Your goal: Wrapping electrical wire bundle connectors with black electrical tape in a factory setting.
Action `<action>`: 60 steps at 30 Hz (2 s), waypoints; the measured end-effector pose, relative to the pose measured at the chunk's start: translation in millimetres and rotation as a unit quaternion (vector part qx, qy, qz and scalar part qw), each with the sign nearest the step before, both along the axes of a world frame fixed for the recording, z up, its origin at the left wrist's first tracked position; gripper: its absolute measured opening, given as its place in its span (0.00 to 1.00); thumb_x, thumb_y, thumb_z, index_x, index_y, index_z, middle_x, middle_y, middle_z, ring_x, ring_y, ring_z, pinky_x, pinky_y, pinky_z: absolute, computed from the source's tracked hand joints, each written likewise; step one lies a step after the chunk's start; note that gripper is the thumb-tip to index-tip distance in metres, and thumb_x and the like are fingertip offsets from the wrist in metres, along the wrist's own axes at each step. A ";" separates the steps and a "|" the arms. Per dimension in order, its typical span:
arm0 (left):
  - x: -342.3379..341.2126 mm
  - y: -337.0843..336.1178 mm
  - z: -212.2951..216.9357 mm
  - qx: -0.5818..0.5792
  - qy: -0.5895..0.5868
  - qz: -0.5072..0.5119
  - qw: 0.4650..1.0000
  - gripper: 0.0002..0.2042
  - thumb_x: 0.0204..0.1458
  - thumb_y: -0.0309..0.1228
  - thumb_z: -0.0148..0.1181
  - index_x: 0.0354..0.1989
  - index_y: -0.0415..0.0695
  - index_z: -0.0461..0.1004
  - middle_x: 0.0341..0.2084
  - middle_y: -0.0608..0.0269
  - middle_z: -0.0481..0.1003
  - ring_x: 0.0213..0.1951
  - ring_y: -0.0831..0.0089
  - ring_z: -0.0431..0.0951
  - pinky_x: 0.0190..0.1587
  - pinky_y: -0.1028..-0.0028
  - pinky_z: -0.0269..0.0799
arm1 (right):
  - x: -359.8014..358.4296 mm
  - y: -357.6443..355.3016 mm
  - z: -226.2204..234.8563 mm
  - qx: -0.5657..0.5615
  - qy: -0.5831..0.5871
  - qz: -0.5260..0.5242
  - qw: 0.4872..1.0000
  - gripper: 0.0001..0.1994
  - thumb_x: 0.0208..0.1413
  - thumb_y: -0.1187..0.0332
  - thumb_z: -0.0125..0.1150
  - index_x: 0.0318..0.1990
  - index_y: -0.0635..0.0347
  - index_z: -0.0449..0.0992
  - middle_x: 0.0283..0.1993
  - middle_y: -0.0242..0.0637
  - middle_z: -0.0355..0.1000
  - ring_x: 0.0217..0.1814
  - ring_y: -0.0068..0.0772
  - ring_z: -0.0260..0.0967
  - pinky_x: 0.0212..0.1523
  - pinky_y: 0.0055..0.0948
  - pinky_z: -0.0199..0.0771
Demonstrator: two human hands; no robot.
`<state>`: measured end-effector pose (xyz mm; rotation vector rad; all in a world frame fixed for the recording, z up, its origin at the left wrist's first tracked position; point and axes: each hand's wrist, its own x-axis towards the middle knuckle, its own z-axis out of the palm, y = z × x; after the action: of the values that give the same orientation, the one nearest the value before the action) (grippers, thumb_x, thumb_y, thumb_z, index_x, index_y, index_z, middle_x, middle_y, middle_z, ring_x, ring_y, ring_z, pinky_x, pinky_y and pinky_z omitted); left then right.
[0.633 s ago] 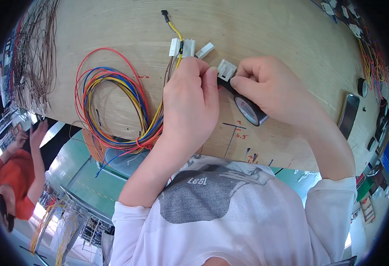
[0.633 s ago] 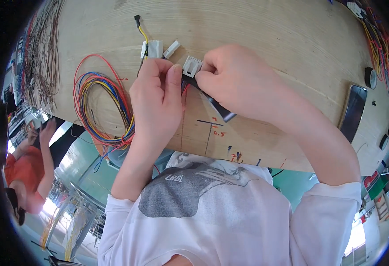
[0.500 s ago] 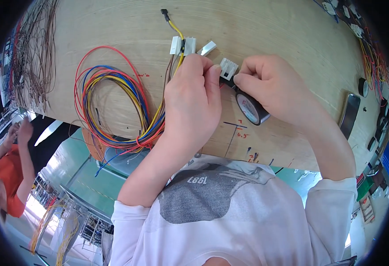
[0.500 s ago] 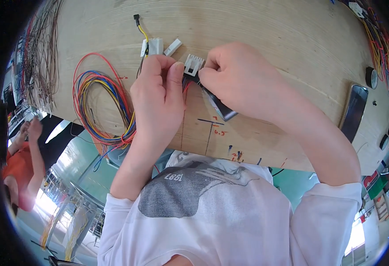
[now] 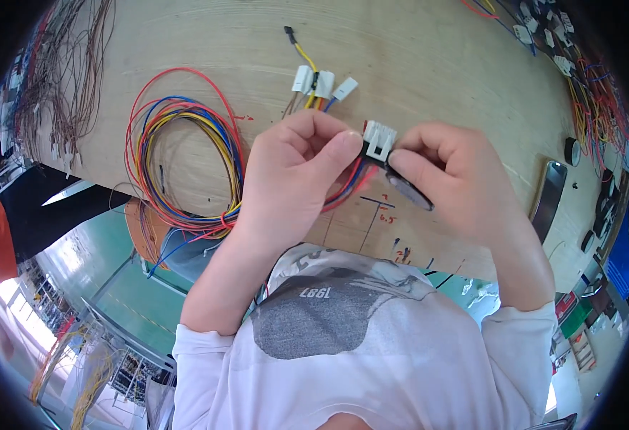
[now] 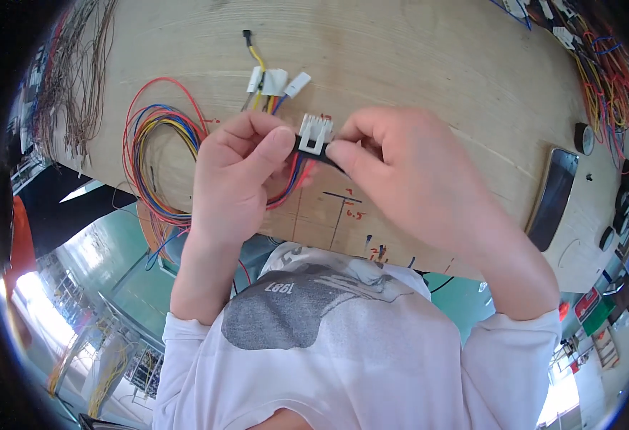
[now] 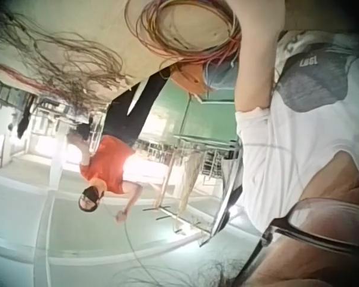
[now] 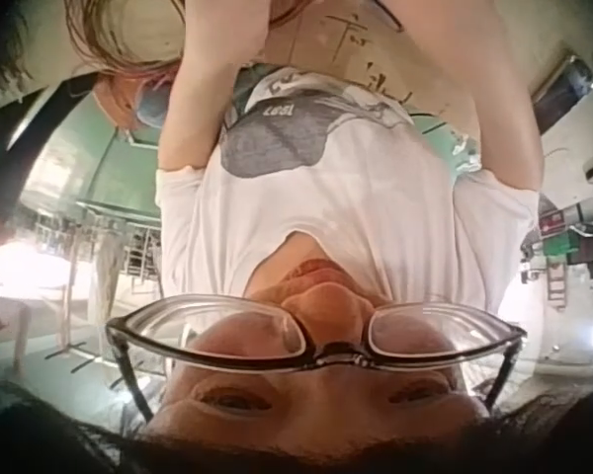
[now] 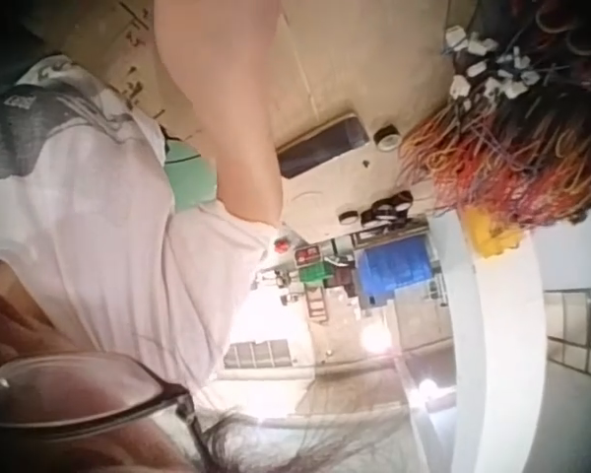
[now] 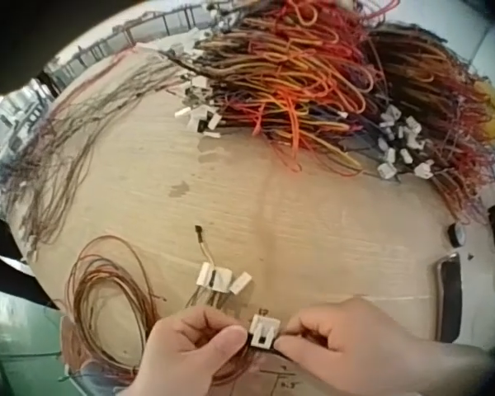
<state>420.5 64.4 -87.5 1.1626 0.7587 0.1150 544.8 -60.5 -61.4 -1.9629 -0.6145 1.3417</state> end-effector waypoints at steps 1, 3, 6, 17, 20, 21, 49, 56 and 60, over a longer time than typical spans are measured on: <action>-3.7 2.8 4.1 -0.100 -0.006 0.011 0.995 0.05 0.50 0.26 0.51 0.28 0.37 0.67 0.22 0.60 0.72 0.22 0.77 0.73 0.25 0.80 0.71 | -3.0 -1.2 0.3 0.002 -0.004 0.004 1.000 0.10 0.47 0.69 0.51 0.30 0.70 0.71 0.17 0.38 0.66 0.20 0.24 0.62 0.23 0.25 0.62; -5.4 2.2 12.6 -0.213 0.001 0.030 0.977 0.05 0.49 0.26 0.53 0.29 0.37 0.66 0.22 0.61 0.71 0.21 0.79 0.72 0.24 0.80 0.71 | -8.1 -3.3 -3.3 0.081 -0.089 -0.029 0.992 0.10 0.48 0.69 0.53 0.33 0.69 0.72 0.22 0.35 0.68 0.23 0.19 0.62 0.25 0.22 0.62; -9.9 3.5 19.6 -0.173 -0.026 0.008 0.985 0.05 0.49 0.26 0.54 0.28 0.38 0.66 0.21 0.62 0.71 0.20 0.81 0.70 0.24 0.80 0.71 | -11.2 2.8 0.2 0.194 0.029 -0.133 0.971 0.11 0.49 0.69 0.54 0.35 0.68 0.72 0.26 0.32 0.70 0.27 0.17 0.63 0.28 0.20 0.63; -28.1 15.8 16.3 -0.249 -0.018 -0.112 0.962 0.21 0.51 0.49 0.45 0.40 0.43 0.60 0.20 0.66 0.68 0.19 0.76 0.70 0.18 0.80 0.64 | -10.9 31.8 31.2 0.160 0.227 -0.037 0.960 0.08 0.48 0.73 0.56 0.35 0.66 0.72 0.26 0.31 0.70 0.27 0.16 0.65 0.27 0.17 0.65; -28.7 21.5 15.7 -0.270 0.071 -0.215 0.936 0.29 0.52 0.56 0.32 0.43 0.39 0.63 0.25 0.60 0.70 0.30 0.72 0.73 0.32 0.73 0.70 | -18.6 27.7 33.3 0.221 0.072 -0.001 0.973 0.08 0.46 0.77 0.57 0.35 0.66 0.72 0.29 0.32 0.68 0.28 0.16 0.62 0.27 0.17 0.62; -28.0 23.0 15.7 -0.267 0.061 -0.210 0.939 0.29 0.52 0.56 0.32 0.43 0.39 0.63 0.25 0.60 0.70 0.30 0.72 0.73 0.32 0.73 0.70 | -19.8 26.5 34.3 0.223 0.065 0.009 0.973 0.08 0.46 0.77 0.57 0.35 0.66 0.72 0.29 0.32 0.68 0.28 0.16 0.62 0.27 0.17 0.62; -28.6 60.4 25.6 -0.274 -0.199 -0.034 0.940 0.17 0.44 0.38 0.59 0.37 0.39 0.65 0.26 0.62 0.70 0.35 0.69 0.73 0.40 0.71 0.71 | -22.2 25.4 0.7 0.267 -0.177 -0.030 0.947 0.13 0.42 0.77 0.58 0.39 0.64 0.71 0.35 0.34 0.66 0.33 0.24 0.58 0.36 0.21 0.58; -26.5 43.0 37.8 -0.350 -0.143 -0.119 0.918 0.13 0.44 0.35 0.61 0.29 0.38 0.67 0.15 0.65 0.67 0.19 0.74 0.71 0.20 0.78 0.64 | -16.5 39.5 21.9 0.459 -0.369 0.149 0.795 0.21 0.34 0.79 0.61 0.43 0.65 0.68 0.40 0.41 0.68 0.40 0.41 0.64 0.40 0.33 0.65; -26.5 42.5 32.8 -0.329 -0.096 -0.136 0.929 0.18 0.50 0.42 0.52 0.39 0.37 0.65 0.14 0.63 0.66 0.20 0.73 0.71 0.22 0.78 0.66 | -12.2 24.3 18.9 0.425 -0.327 0.159 0.829 0.21 0.35 0.79 0.62 0.43 0.64 0.69 0.38 0.40 0.69 0.37 0.39 0.65 0.38 0.31 0.66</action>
<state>394.0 106.9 -54.7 0.5891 0.4005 -0.2431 532.6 -36.1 -42.5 -1.5191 -1.5980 0.3317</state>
